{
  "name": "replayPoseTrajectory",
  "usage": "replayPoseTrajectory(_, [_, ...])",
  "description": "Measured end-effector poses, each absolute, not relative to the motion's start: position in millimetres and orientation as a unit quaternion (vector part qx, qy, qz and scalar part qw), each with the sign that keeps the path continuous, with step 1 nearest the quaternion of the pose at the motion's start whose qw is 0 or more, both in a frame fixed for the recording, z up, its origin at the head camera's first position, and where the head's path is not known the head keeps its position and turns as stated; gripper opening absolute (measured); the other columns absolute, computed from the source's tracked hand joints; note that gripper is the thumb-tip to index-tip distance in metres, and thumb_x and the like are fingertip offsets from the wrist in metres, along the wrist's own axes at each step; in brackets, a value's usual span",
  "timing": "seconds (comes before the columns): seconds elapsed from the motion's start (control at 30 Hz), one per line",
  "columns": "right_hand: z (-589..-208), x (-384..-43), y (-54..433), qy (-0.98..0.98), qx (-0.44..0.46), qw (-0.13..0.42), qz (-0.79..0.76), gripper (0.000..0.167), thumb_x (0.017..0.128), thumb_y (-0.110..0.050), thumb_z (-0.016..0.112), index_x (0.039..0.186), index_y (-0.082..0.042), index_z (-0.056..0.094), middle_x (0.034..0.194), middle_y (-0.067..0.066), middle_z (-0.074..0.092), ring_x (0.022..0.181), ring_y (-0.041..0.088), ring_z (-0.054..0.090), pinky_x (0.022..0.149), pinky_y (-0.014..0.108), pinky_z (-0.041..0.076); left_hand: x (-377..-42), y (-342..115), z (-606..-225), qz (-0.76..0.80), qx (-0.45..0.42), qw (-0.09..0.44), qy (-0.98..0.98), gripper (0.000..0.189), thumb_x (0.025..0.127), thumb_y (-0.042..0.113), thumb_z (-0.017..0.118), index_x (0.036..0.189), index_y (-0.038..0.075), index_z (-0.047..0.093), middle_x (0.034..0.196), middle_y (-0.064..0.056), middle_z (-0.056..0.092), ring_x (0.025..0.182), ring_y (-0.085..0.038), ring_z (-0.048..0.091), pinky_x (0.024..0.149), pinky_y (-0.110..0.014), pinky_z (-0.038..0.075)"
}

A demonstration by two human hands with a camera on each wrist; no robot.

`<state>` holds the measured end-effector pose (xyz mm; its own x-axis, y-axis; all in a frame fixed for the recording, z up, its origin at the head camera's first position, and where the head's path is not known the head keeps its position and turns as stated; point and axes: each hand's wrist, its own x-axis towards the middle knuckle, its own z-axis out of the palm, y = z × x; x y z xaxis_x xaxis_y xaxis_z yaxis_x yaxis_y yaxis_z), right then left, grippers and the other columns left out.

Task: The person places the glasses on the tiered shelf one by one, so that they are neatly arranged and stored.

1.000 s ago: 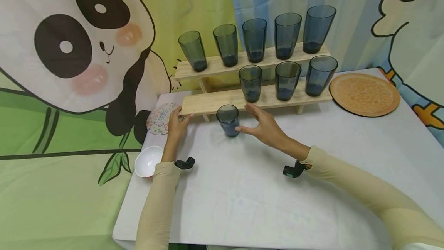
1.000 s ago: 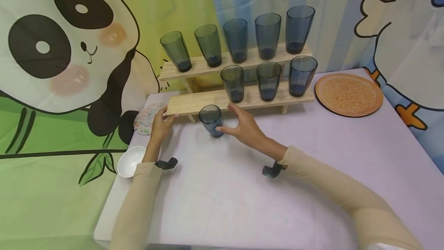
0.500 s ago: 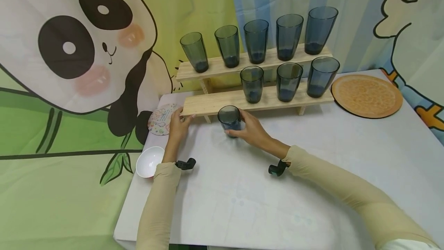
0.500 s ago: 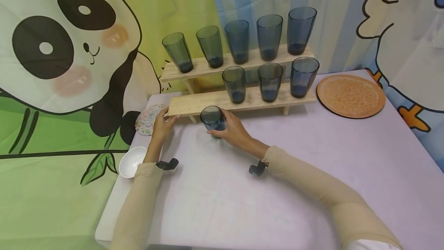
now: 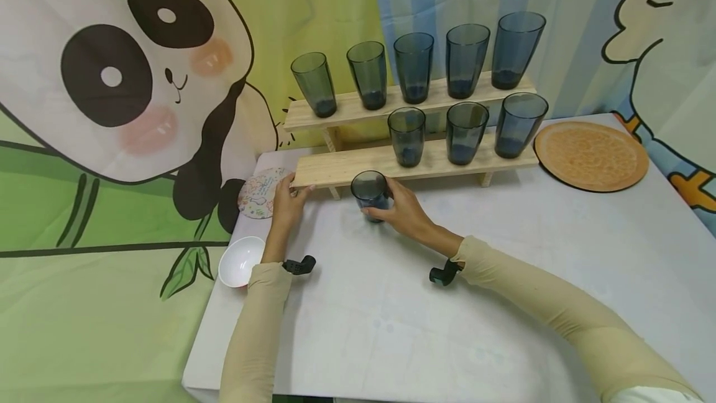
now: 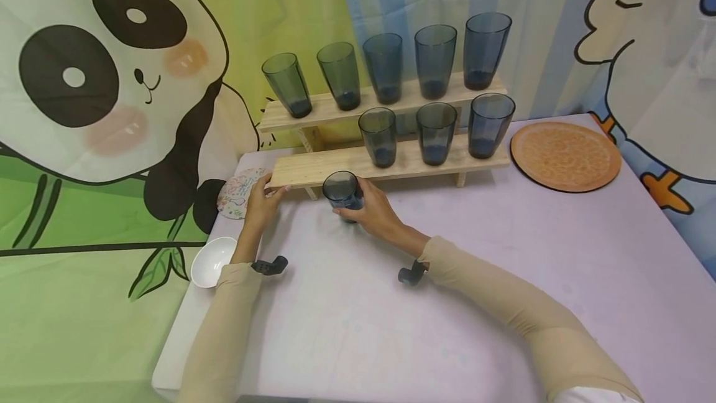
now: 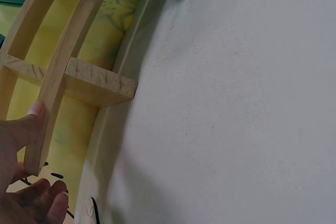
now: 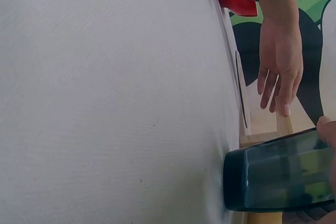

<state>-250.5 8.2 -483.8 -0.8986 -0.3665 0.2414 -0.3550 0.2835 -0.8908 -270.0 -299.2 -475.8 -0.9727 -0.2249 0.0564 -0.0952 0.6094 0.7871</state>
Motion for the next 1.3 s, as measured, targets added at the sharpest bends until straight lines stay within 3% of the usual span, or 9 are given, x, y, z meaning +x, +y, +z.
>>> replayPoseTrajectory(0.43, [-478.3, -248.6, 9.6, 0.8, -0.219, 0.019, -0.559, 0.088, 0.088, -0.037, 0.088, 0.159, -0.008, 0.043, 0.148, 0.013, 0.058, 0.139, 0.031, 0.057, 0.117, 0.047, 0.048, -270.6, -300.3, -476.3, -0.429, 0.093, 0.072, -0.896, 0.079, 0.101, 0.036, 0.074, 0.161, 0.001, 0.037, 0.16, -0.025, 0.039, 0.142, -0.044, 0.048, 0.115, -0.053, 0.047])
replayPoseTrajectory(0.6, [-464.6, -244.0, 10.1, 0.797, -0.228, 0.024, -0.559, 0.09, 0.089, -0.038, 0.087, 0.16, -0.008, 0.042, 0.149, 0.013, 0.058, 0.141, 0.032, 0.056, 0.117, 0.051, 0.048, -270.2, -299.4, -474.9, -0.427, 0.095, 0.071, -0.896, 0.078, 0.101, 0.036, 0.073, 0.161, 0.002, 0.036, 0.16, -0.024, 0.039, 0.143, -0.044, 0.047, 0.115, -0.053, 0.047])
replayPoseTrajectory(0.77, [-444.1, -240.5, 6.9, 0.801, -0.234, 0.024, -0.55, 0.088, 0.089, -0.039, 0.087, 0.158, -0.008, 0.043, 0.146, 0.012, 0.061, 0.138, 0.029, 0.059, 0.113, 0.047, 0.052, -270.4, -299.0, -475.4, -0.425, 0.098, 0.069, -0.897, 0.078, 0.101, 0.036, 0.073, 0.161, 0.002, 0.036, 0.161, -0.024, 0.038, 0.144, -0.044, 0.046, 0.116, -0.053, 0.046])
replayPoseTrajectory(1.13, [-401.9, -257.0, -11.2, 0.794, -0.235, -0.021, -0.56, 0.077, 0.089, -0.036, 0.087, 0.152, -0.008, 0.051, 0.142, 0.011, 0.063, 0.132, 0.028, 0.062, 0.109, 0.047, 0.054, -270.5, -300.2, -475.0, -0.421, 0.099, 0.066, -0.899, 0.077, 0.102, 0.035, 0.072, 0.162, 0.003, 0.035, 0.162, -0.024, 0.037, 0.144, -0.043, 0.047, 0.117, -0.053, 0.046])
replayPoseTrajectory(1.3, [-392.4, -274.0, -19.8, 0.801, -0.22, -0.045, -0.555, 0.072, 0.09, -0.035, 0.087, 0.147, -0.008, 0.054, 0.129, 0.011, 0.069, 0.117, 0.027, 0.065, 0.096, 0.047, 0.057, -270.7, -299.7, -474.5, -0.423, 0.096, 0.067, -0.898, 0.077, 0.102, 0.034, 0.072, 0.161, 0.002, 0.036, 0.162, -0.025, 0.037, 0.144, -0.044, 0.046, 0.117, -0.053, 0.046])
